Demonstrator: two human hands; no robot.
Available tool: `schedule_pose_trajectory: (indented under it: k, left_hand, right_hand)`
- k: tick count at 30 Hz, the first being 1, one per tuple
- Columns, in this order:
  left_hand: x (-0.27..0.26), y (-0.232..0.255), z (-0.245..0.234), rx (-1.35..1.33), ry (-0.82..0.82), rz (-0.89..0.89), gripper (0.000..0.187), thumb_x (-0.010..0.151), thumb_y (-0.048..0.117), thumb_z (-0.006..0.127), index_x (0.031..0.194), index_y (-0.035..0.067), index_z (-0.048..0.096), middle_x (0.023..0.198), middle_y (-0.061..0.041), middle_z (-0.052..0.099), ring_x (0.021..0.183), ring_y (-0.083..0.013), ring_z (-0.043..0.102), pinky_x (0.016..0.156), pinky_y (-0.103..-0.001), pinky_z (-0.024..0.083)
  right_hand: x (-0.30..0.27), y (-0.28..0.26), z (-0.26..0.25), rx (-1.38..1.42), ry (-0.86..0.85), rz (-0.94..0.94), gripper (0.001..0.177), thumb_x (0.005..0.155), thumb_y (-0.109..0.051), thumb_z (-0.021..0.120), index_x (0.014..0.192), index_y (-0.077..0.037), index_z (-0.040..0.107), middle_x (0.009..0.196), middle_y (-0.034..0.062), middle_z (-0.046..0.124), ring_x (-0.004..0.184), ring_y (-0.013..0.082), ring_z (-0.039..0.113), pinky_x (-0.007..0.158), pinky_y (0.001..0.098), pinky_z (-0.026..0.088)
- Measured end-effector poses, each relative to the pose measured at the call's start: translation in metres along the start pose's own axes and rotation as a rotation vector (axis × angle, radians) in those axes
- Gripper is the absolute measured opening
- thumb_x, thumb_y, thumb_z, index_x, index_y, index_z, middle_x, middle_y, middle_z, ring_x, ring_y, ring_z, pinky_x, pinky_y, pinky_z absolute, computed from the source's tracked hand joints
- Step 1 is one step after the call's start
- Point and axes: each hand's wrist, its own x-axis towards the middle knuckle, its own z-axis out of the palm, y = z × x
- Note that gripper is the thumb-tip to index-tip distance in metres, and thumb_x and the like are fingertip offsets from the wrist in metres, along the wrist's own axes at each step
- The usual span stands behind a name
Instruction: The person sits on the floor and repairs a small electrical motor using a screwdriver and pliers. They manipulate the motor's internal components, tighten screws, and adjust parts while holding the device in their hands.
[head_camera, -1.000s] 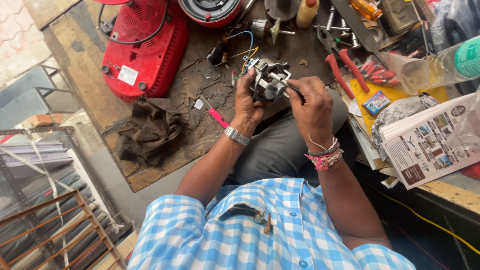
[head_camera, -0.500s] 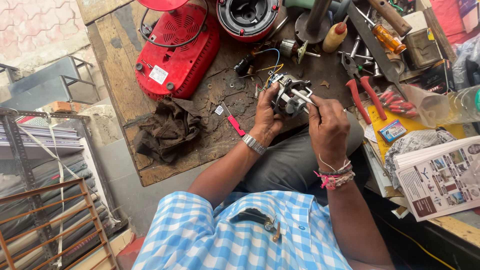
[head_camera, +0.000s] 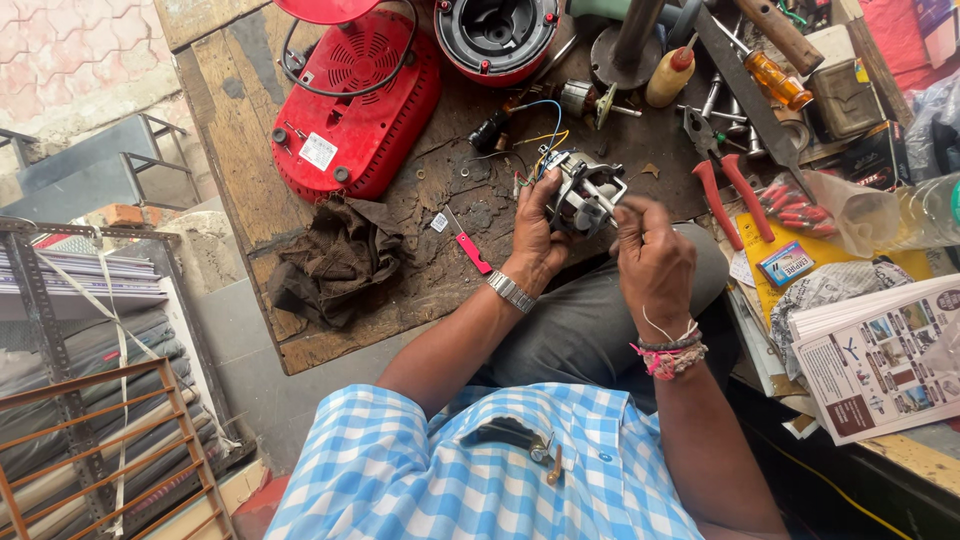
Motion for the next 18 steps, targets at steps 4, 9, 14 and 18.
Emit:
schedule_pose_trajectory:
  k: [4,9,14,18]
  left_hand:
    - [0.002,0.001,0.000,-0.028,0.015,-0.018,0.055,0.082,0.042,0.077,0.123,0.017,0.051,0.116,-0.008,0.062,0.100,-0.0247,0.069,0.075,-0.055,0.065]
    - [0.002,0.000,0.000,-0.017,-0.007,0.006,0.055,0.082,0.042,0.077,0.124,0.017,0.051,0.116,-0.006,0.062,0.100,-0.0231,0.069,0.074,-0.052,0.065]
    - [0.000,0.004,0.000,-0.004,-0.023,-0.006,0.053,0.085,0.044,0.076,0.123,0.016,0.052,0.110,-0.007,0.065,0.093,-0.0212,0.071,0.071,-0.047,0.065]
    - [0.000,0.005,0.001,-0.003,-0.039,-0.014,0.052,0.084,0.044,0.076,0.120,0.016,0.052,0.105,-0.005,0.067,0.089,-0.0198,0.073,0.069,-0.046,0.066]
  right_hand:
    - [-0.001,0.002,-0.002,-0.031,0.142,-0.418,0.024,0.107,-0.024,0.063,0.107,0.001,0.063,0.098,0.0152,0.071,0.083,0.0301,0.072,0.070,0.0394,0.056]
    - [-0.002,-0.007,-0.003,0.015,-0.027,0.069,0.022,0.107,-0.024,0.065,0.112,-0.003,0.070,0.084,0.0128,0.073,0.073,0.0261,0.074,0.065,0.0400,0.055]
    - [-0.001,-0.003,-0.003,-0.088,0.130,-0.358,0.027,0.103,-0.018,0.068,0.117,0.005,0.067,0.093,0.0178,0.072,0.084,0.0323,0.071,0.071,0.0415,0.055]
    - [-0.003,0.003,0.001,-0.181,0.130,-0.377,0.024,0.106,-0.018,0.067,0.119,0.001,0.071,0.086,0.0167,0.072,0.077,0.0321,0.071,0.068,0.0424,0.055]
